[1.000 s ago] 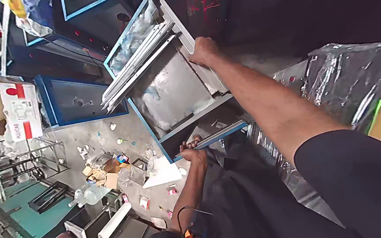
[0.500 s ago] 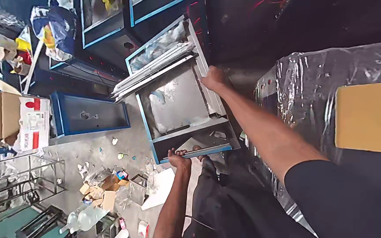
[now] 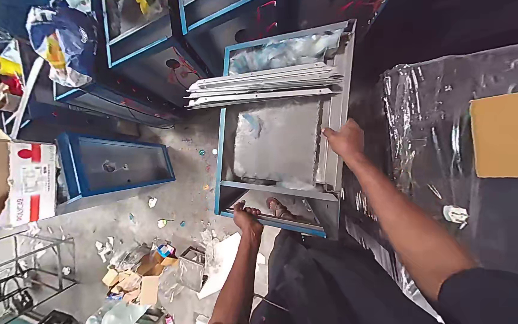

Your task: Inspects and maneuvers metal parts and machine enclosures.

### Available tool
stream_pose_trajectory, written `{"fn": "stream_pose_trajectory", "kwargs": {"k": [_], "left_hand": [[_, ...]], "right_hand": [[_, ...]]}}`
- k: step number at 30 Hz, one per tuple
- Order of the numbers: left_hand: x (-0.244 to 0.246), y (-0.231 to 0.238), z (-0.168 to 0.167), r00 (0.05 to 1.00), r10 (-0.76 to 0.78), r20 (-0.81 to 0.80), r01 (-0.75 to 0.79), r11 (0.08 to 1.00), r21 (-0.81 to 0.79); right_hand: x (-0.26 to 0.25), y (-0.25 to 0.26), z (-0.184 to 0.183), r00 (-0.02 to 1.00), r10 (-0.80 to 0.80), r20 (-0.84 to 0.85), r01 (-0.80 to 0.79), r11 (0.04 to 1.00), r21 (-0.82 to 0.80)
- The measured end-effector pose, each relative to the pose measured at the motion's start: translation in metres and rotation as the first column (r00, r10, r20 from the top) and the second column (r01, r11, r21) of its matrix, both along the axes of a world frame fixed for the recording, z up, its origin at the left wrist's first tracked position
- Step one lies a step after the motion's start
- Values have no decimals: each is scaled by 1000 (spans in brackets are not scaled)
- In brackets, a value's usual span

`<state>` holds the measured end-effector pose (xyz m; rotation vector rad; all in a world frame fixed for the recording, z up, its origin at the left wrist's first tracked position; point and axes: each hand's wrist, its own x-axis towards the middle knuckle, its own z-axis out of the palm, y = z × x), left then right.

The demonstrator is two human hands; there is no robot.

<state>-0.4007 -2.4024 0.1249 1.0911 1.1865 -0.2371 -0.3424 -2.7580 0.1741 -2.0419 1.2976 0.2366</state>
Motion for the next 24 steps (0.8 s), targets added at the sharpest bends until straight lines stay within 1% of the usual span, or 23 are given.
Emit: {"fn": "stream_pose_trajectory", "kwargs": {"k": [2, 5, 8, 11, 16, 17, 20, 22, 24], "left_hand": [[3, -6, 2, 1000, 17, 14, -17, 1000, -12], [1, -15, 2, 997, 64, 32, -64, 998, -17], [-11, -30, 2, 997, 68, 38, -68, 997, -22], [-29, -69, 3, 997, 70, 34, -68, 996, -56], [-61, -153, 6, 988, 154, -21, -154, 958, -241], [-64, -170, 7, 986, 167, -20, -167, 953, -254], [-66, -207, 11, 985, 172, 18, -166, 968, -187], [-71, -215, 12, 986, 161, 47, -153, 978, -145], [-72, -215, 9, 981, 179, 70, -168, 976, -140]], "right_hand": [[6, -5, 3, 999, 11, -30, -12, 1000, -16], [13, -14, 5, 999, 32, -31, -33, 999, -8], [16, -29, 4, 997, 63, -36, -64, 998, -23], [24, -66, 1, 993, 108, -35, -110, 993, -44], [52, -139, -5, 969, 240, -58, -244, 967, -76], [58, -152, -6, 962, 266, -58, -270, 959, -85], [73, -178, -6, 948, 310, -71, -316, 943, -101], [74, -180, -4, 945, 319, -72, -324, 942, -81], [71, -180, -4, 941, 335, -52, -338, 939, -70]]}}
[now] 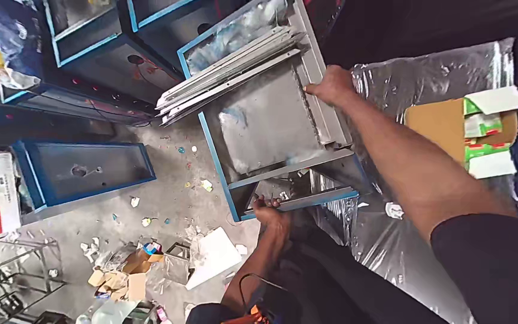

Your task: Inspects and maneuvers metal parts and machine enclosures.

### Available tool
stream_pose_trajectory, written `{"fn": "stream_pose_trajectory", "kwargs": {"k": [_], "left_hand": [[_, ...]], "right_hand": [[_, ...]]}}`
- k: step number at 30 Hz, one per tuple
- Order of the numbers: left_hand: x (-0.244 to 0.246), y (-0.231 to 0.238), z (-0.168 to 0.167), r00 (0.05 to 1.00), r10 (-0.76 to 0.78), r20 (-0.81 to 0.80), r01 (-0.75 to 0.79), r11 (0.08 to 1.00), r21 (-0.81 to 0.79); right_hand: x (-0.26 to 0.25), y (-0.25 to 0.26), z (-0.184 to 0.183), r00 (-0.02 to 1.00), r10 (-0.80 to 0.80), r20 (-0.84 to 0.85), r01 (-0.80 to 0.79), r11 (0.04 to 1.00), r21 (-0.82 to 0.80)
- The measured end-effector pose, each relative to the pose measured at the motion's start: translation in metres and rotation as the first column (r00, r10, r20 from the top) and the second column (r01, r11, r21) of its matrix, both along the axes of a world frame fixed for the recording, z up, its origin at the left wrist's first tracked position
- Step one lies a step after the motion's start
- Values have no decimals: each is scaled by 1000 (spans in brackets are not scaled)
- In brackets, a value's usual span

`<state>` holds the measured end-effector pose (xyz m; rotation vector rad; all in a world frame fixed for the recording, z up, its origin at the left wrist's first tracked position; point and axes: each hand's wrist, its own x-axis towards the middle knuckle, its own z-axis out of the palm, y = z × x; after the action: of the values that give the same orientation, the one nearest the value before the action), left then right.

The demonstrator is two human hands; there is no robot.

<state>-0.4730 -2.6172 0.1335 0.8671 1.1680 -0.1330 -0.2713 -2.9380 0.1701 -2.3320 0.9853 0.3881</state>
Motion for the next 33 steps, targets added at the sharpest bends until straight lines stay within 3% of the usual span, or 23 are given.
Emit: {"fn": "stream_pose_trajectory", "kwargs": {"k": [5, 17, 21, 25, 29, 33], "left_hand": [[-3, 3, -6, 999, 50, 9, -51, 996, 69], [7, 35, -4, 997, -55, -60, 62, 993, 104], [6, 34, -10, 992, -109, -66, 115, 988, 105], [5, 40, 10, 978, -194, -71, 196, 981, 16], [-9, 79, 16, 900, -435, 13, 431, 886, -172], [-34, 160, -1, 907, -411, 98, 422, 875, -238]], "right_hand": [[-18, 4, 0, 997, 16, 71, -19, 999, 42], [-106, 24, 20, 963, -235, 129, 218, 967, 134], [-116, 11, 0, 951, -248, 183, 223, 964, 146], [-112, -7, -21, 964, -179, 194, 162, 982, 102], [-111, -8, -21, 965, -165, 204, 156, 986, 57], [-120, 2, -20, 951, -118, 287, 124, 992, -3]]}}
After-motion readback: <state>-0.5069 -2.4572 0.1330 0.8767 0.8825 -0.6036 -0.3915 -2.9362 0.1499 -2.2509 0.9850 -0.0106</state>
